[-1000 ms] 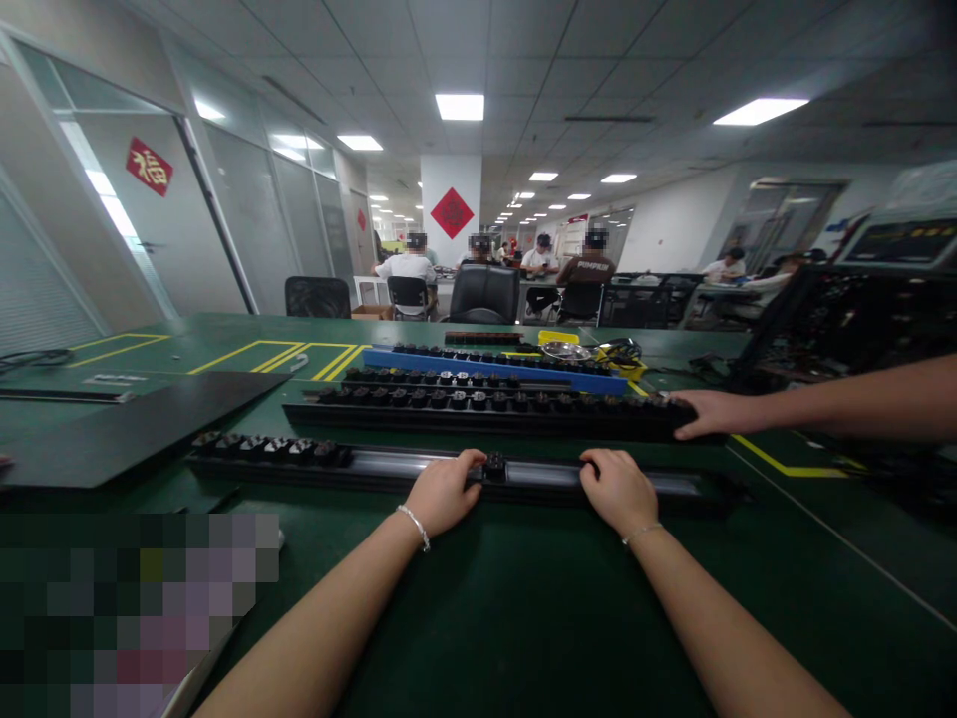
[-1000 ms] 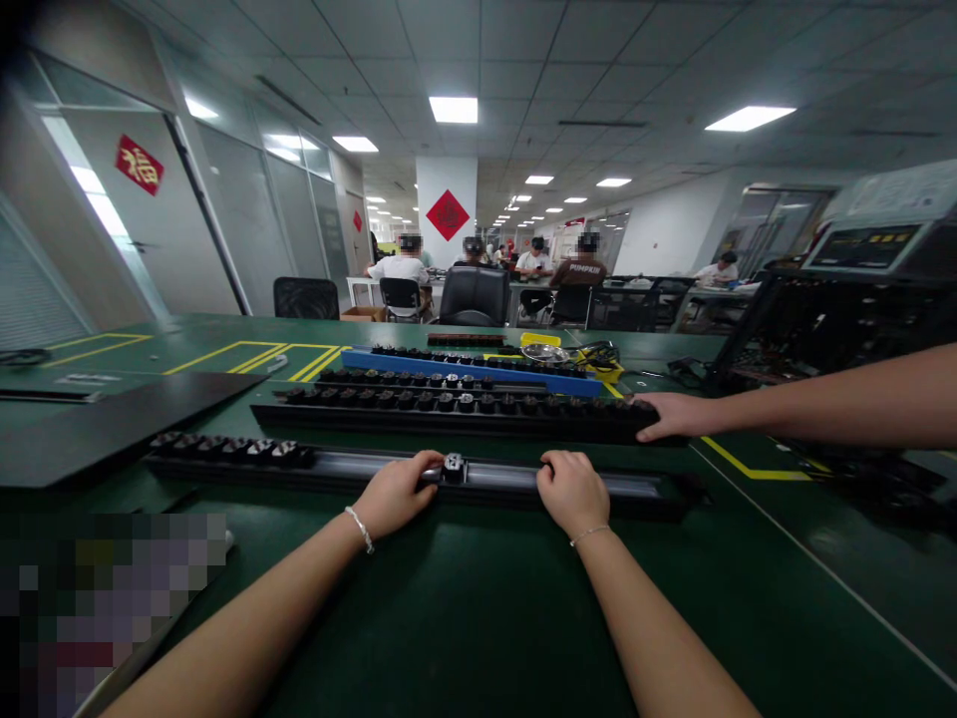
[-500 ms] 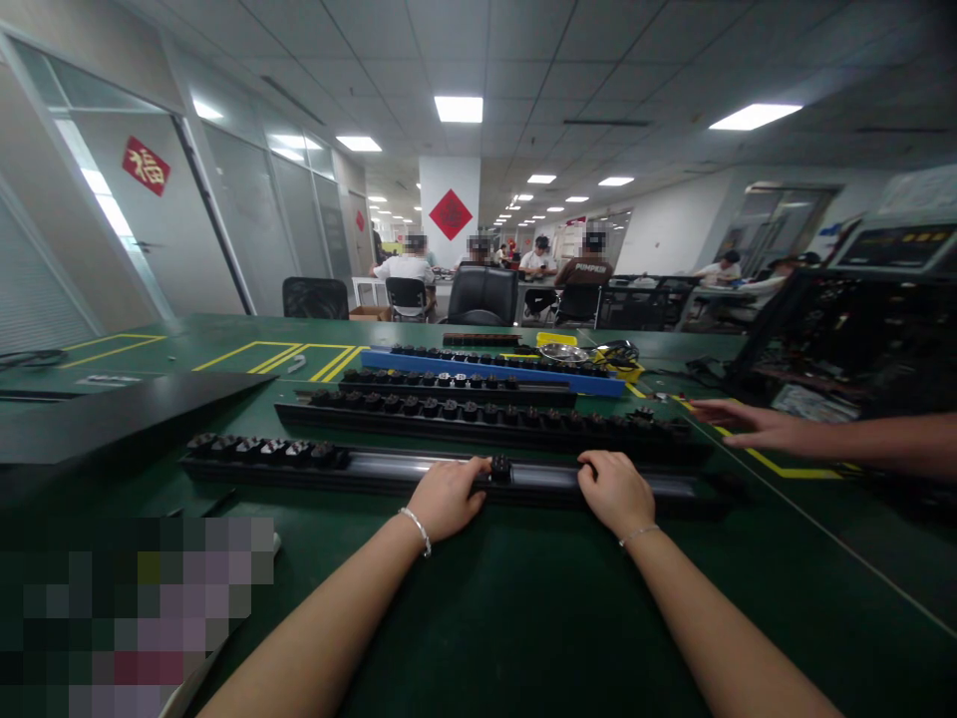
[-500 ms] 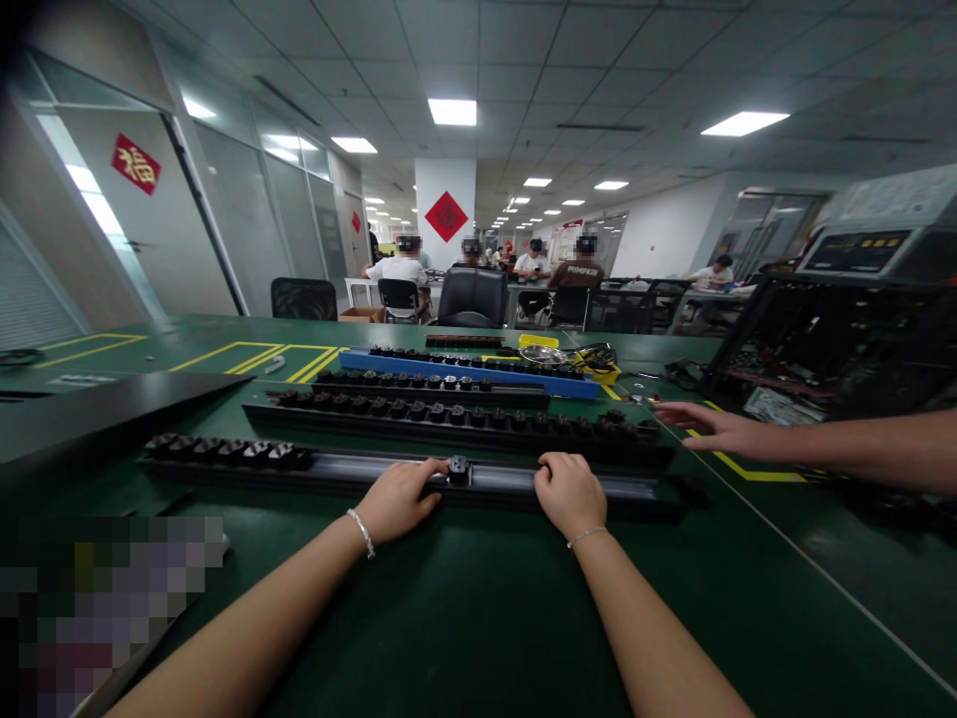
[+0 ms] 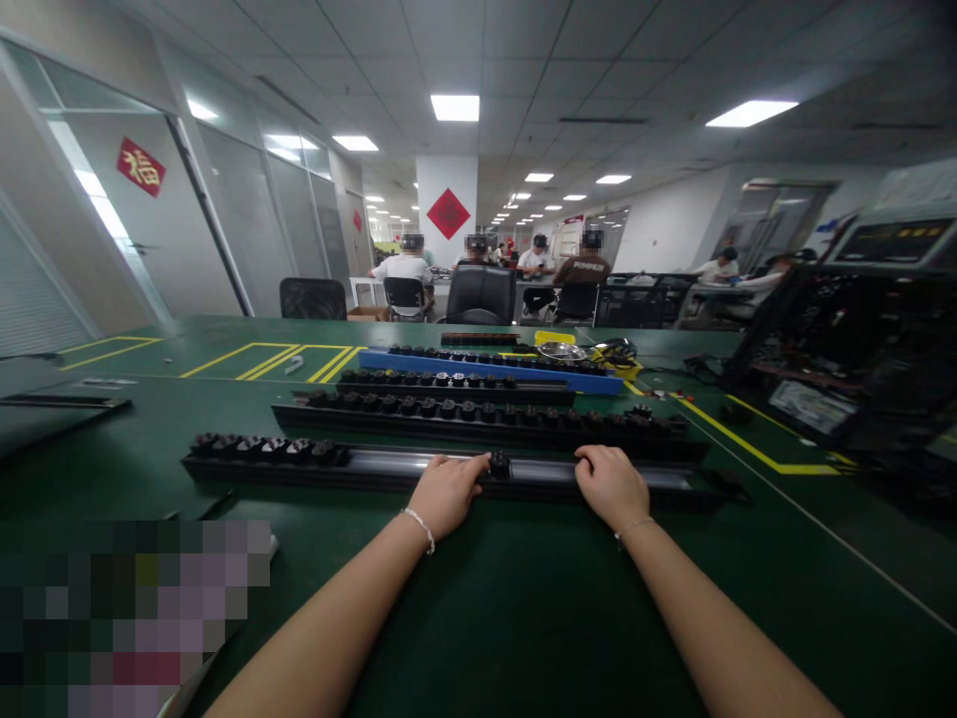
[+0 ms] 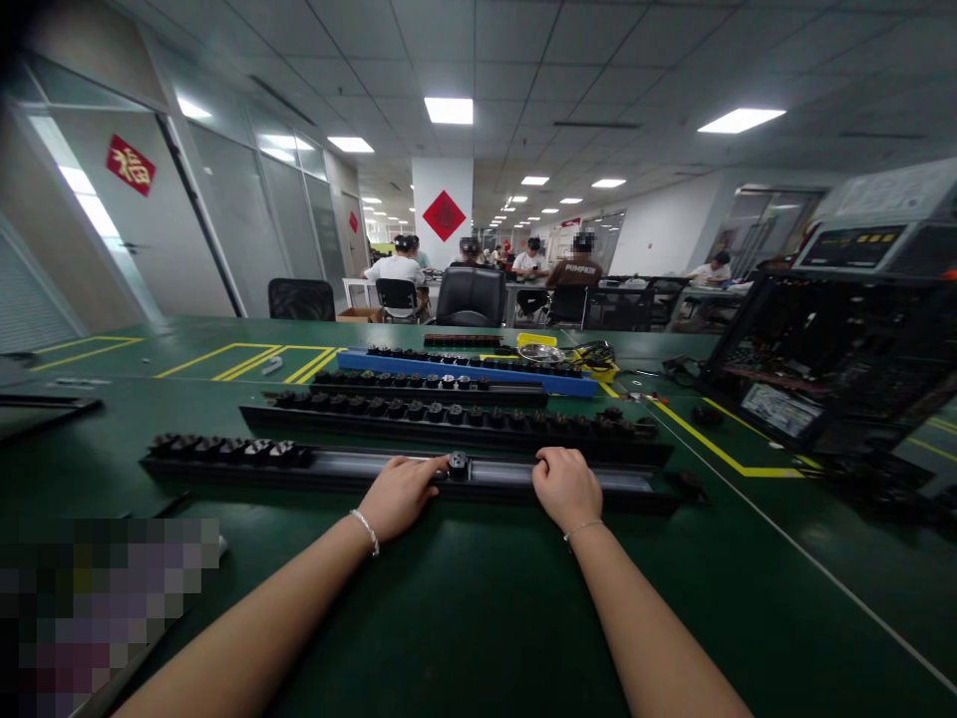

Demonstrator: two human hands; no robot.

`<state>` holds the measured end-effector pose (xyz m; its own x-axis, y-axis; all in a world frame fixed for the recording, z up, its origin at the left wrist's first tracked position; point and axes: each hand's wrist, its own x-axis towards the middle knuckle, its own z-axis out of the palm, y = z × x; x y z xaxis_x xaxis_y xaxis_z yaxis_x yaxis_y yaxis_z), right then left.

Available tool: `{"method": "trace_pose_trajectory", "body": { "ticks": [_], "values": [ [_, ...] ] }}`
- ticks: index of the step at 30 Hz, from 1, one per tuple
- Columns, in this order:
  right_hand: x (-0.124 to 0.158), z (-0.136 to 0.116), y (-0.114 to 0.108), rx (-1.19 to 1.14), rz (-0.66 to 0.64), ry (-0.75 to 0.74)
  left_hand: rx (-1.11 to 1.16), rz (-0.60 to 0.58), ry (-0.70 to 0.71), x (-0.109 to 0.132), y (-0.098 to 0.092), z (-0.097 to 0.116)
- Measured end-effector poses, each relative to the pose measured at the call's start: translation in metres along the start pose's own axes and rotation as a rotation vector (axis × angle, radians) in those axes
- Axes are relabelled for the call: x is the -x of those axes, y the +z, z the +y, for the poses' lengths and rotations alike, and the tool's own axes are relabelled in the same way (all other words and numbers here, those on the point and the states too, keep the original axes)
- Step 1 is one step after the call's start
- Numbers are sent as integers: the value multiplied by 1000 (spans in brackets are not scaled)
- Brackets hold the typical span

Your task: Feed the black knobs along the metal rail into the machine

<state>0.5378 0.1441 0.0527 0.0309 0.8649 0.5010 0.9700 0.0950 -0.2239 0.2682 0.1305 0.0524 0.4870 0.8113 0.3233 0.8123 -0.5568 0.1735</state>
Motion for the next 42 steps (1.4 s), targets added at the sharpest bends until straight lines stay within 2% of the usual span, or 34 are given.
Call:
{"method": "trace_pose_trajectory", "body": {
  "ticks": [8, 21, 30, 33, 36, 39, 42],
  "values": [
    [-2, 2, 3, 2, 27, -15, 20, 77, -40, -4, 9, -1],
    [-6, 5, 7, -27, 87, -69, -49, -3, -102, -6, 3, 5],
    [-7, 5, 5, -10, 74, -82, -62, 32, -69, -5, 9, 4],
    [-2, -10, 8, -34, 64, -109, -45, 40, -64, -5, 9, 4],
    [4, -42, 14, -107, 33, -164, -49, 31, -69, -5, 7, 5],
    [8, -77, 21, -169, 28, -119, -76, 13, -66, -4, 5, 8],
    [8, -99, 27, -196, 36, -21, -101, 3, -62, -4, 4, 9]
  ]
}}
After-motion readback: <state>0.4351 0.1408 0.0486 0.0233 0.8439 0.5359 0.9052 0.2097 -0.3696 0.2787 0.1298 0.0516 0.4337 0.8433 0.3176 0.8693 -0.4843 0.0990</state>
